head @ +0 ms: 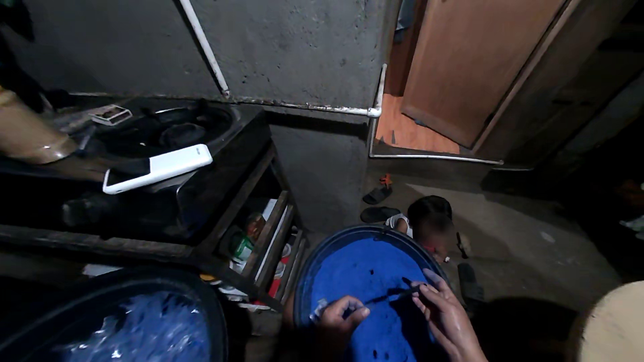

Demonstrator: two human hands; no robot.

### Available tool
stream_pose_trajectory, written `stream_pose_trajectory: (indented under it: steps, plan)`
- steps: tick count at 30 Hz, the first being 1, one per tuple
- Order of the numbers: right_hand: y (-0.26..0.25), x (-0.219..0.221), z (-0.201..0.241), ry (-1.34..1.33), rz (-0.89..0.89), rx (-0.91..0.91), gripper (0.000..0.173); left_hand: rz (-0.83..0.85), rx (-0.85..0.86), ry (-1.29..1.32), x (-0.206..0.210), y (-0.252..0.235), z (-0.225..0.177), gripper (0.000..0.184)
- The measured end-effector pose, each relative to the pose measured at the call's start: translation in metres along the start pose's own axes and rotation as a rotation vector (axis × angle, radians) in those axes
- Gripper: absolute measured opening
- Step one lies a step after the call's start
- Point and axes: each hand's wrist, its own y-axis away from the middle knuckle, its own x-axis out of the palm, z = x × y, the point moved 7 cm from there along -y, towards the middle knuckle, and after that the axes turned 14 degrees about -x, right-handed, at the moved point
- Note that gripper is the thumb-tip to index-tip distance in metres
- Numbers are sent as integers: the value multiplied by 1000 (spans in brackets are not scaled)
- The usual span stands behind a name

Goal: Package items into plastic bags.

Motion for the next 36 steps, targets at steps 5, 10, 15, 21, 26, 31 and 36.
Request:
stream_pose_trajectory:
  steps: [5,10,15,21,26,31,36]
  plan:
    - [5,17,11,7,106,-91,43,-7,8,-7,1,1,-1,10]
    - [10,23,11,-3,148,-103,43,10,-23,-42,0,2,0,14]
    - [10,24,12,65,162,-186,47,43,-34,-68,3,4,0,17]
    - [9,20,13,84,160,-228,47,51,-18,-122,4,4,0,22]
    - [7,21,15,75,157,-237,47,67,-19,-122,5,4,0,20]
    - [7,22,16,137,194,-250,49,45,30,-140,4,4,-1,19]
    - [6,22,18,178,251,-278,51,50,48,-170,4,1,1,22]
